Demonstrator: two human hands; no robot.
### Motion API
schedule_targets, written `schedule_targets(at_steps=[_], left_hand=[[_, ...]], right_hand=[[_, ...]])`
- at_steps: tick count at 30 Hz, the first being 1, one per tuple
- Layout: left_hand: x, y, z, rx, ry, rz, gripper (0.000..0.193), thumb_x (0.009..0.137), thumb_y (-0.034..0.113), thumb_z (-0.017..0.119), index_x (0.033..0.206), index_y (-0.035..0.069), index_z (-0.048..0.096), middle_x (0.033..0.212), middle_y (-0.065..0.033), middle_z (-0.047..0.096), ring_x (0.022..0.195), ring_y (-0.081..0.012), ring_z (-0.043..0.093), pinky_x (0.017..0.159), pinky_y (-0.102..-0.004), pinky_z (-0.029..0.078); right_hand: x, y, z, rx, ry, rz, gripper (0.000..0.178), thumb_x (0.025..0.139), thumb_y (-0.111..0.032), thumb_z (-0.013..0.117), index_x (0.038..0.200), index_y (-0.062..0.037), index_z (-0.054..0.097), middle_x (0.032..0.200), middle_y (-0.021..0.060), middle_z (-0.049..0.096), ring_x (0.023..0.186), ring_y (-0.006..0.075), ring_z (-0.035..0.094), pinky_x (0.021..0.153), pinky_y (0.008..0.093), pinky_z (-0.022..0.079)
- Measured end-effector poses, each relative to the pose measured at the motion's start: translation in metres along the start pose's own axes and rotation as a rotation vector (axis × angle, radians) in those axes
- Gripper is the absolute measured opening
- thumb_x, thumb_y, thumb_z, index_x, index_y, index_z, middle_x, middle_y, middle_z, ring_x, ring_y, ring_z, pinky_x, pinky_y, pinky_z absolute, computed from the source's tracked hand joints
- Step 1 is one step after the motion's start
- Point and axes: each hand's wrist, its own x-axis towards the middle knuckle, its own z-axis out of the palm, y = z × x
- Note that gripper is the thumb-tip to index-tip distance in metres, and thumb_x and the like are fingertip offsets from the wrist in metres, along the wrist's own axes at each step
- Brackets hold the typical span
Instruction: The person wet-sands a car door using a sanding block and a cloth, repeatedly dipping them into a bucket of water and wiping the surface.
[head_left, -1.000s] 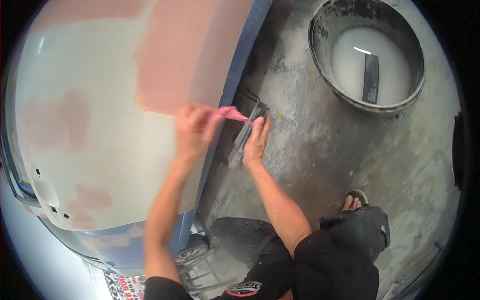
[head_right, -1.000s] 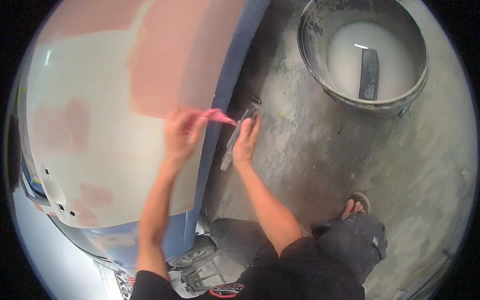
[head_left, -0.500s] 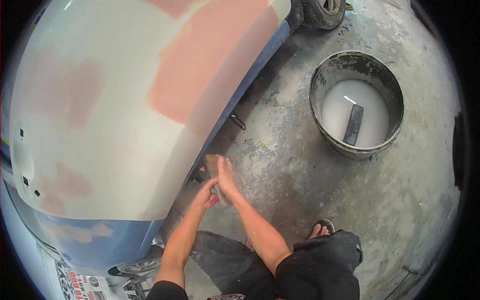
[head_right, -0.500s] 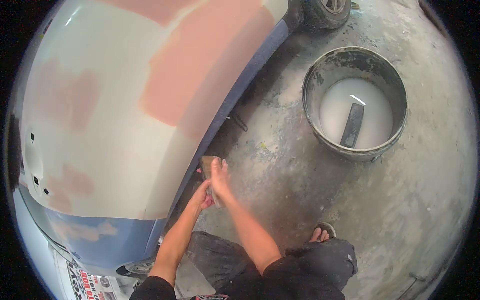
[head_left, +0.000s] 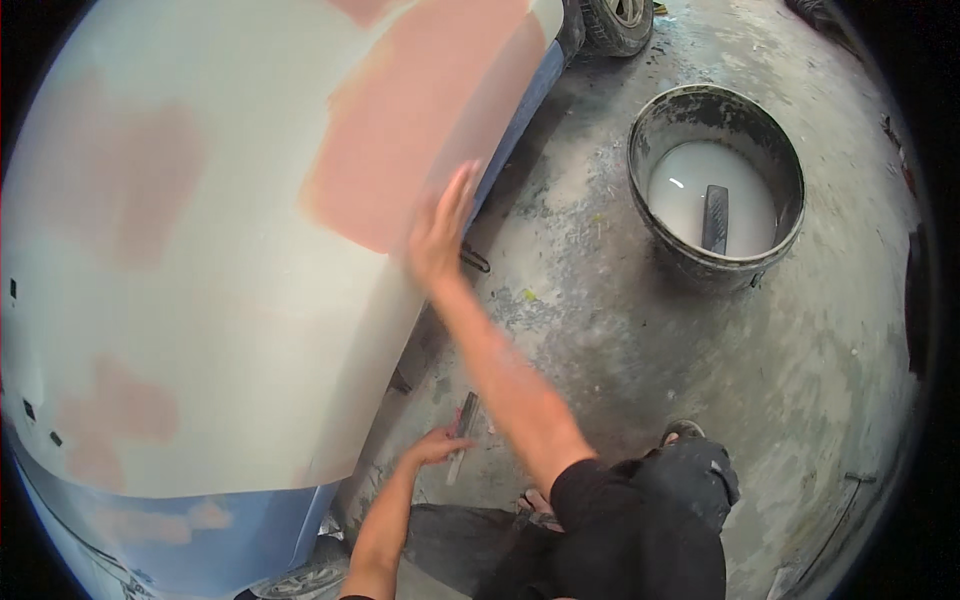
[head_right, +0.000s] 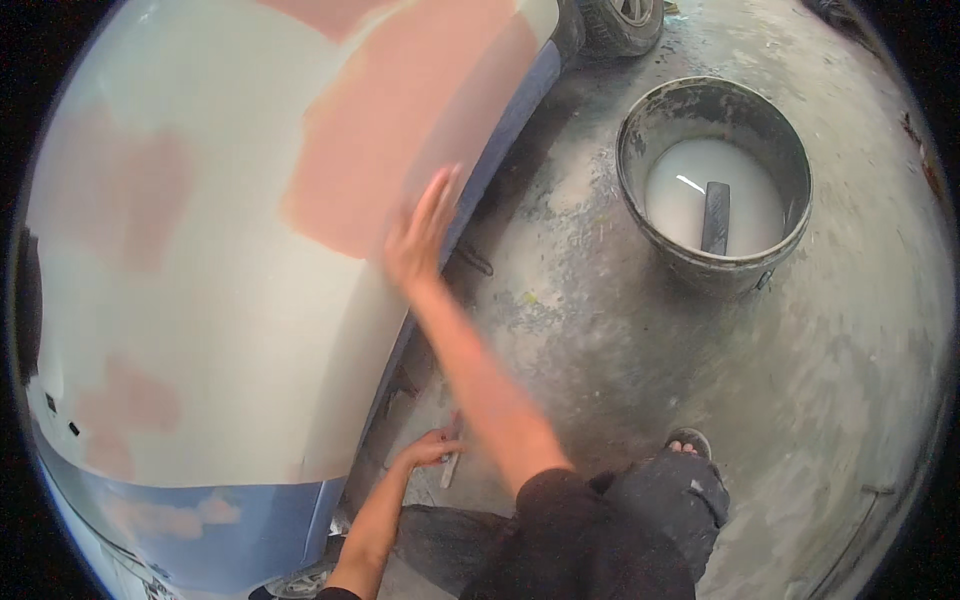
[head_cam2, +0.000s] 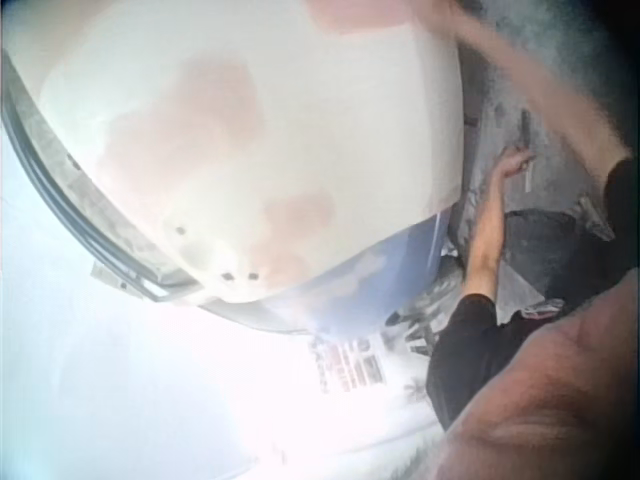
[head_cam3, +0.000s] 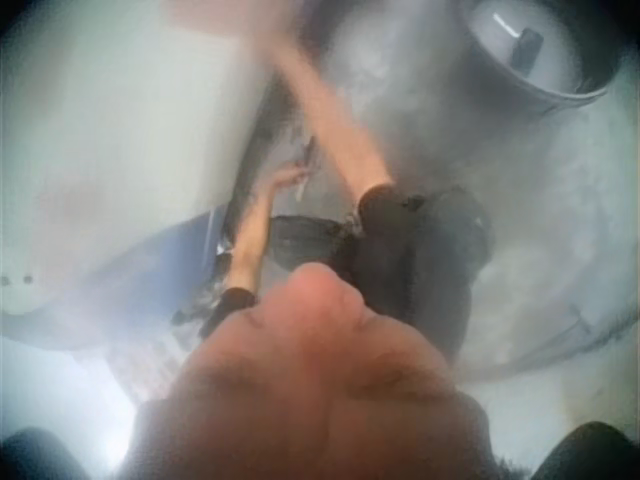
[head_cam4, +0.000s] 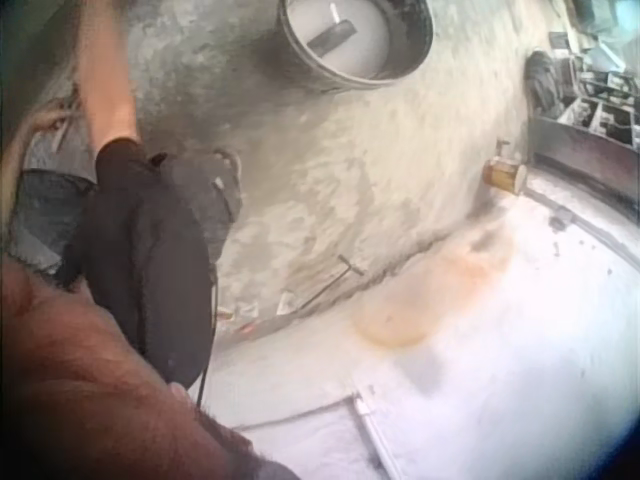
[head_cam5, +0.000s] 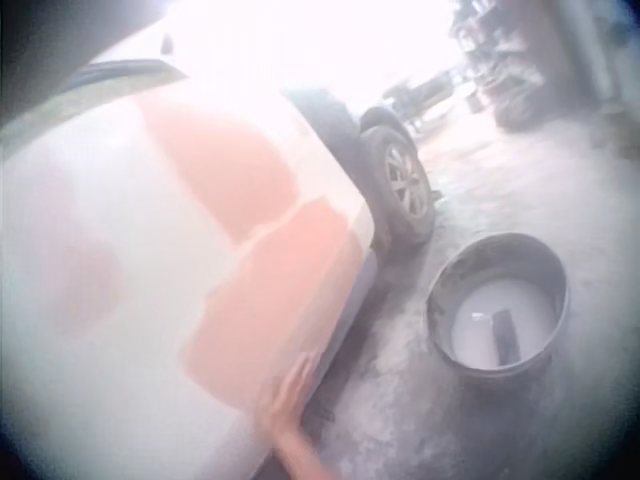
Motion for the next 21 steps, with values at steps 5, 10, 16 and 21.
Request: schedule_targets(at_steps=[5, 10, 16, 21], left_hand=[[0.011, -0.018, 0.01, -0.01, -0.192, 0.121, 0.061, 0.082, 0.056, 0.079, 0.113, 0.005, 0.067, 0.087, -0.0001, 0.061, 0.075, -0.01, 0.055, 0.063, -0.0296, 0.045], [0.021, -0.05, -0.012, 0.079, -0.217, -0.048, 0.082, 0.083, 0.055, 0.08, 0.141, 0.003, 0.054, 0.091, -0.0019, 0.061, 0.072, -0.0099, 0.056, 0.057, -0.0281, 0.044], [0.015, -0.051, -0.007, 0.0, -0.107, 0.101, 0.056, 0.086, 0.05, 0.079, 0.119, 0.008, 0.063, 0.071, 0.0049, 0.05, 0.052, -0.007, 0.042, 0.045, -0.027, 0.033], [0.02, -0.063, -0.004, -0.003, -0.139, 0.157, 0.053, 0.088, 0.044, 0.078, 0.123, 0.007, 0.063, 0.07, 0.0053, 0.049, 0.053, -0.0059, 0.042, 0.046, -0.0252, 0.032]], right_hand=[[0.151, 0.064, -0.033, -0.18, 0.012, 0.01, 0.08, 0.111, -0.046, 0.031, 0.162, 0.0066, 0.0, 0.171, 0.0269, -0.003, 0.16, 0.038, -0.005, 0.127, 0.0547, 0.005], [0.059, 0.029, -0.009, 0.028, 0.036, 0.022, 0.078, 0.111, -0.044, 0.031, 0.162, 0.0068, 0.001, 0.17, 0.0282, -0.001, 0.159, 0.0387, -0.004, 0.129, 0.0483, 0.003], [-0.062, -0.021, -0.003, 0.029, -0.037, 0.013, 0.079, 0.111, -0.045, 0.03, 0.163, 0.0043, -0.004, 0.17, 0.0289, -0.005, 0.159, 0.0408, -0.004, 0.128, 0.0502, 0.001], [-0.123, -0.036, 0.005, 0.048, -0.067, -0.051, 0.081, 0.111, -0.048, 0.028, 0.163, 0.0027, -0.007, 0.169, 0.0309, -0.007, 0.158, 0.0455, -0.004, 0.125, 0.0582, -0.002]])
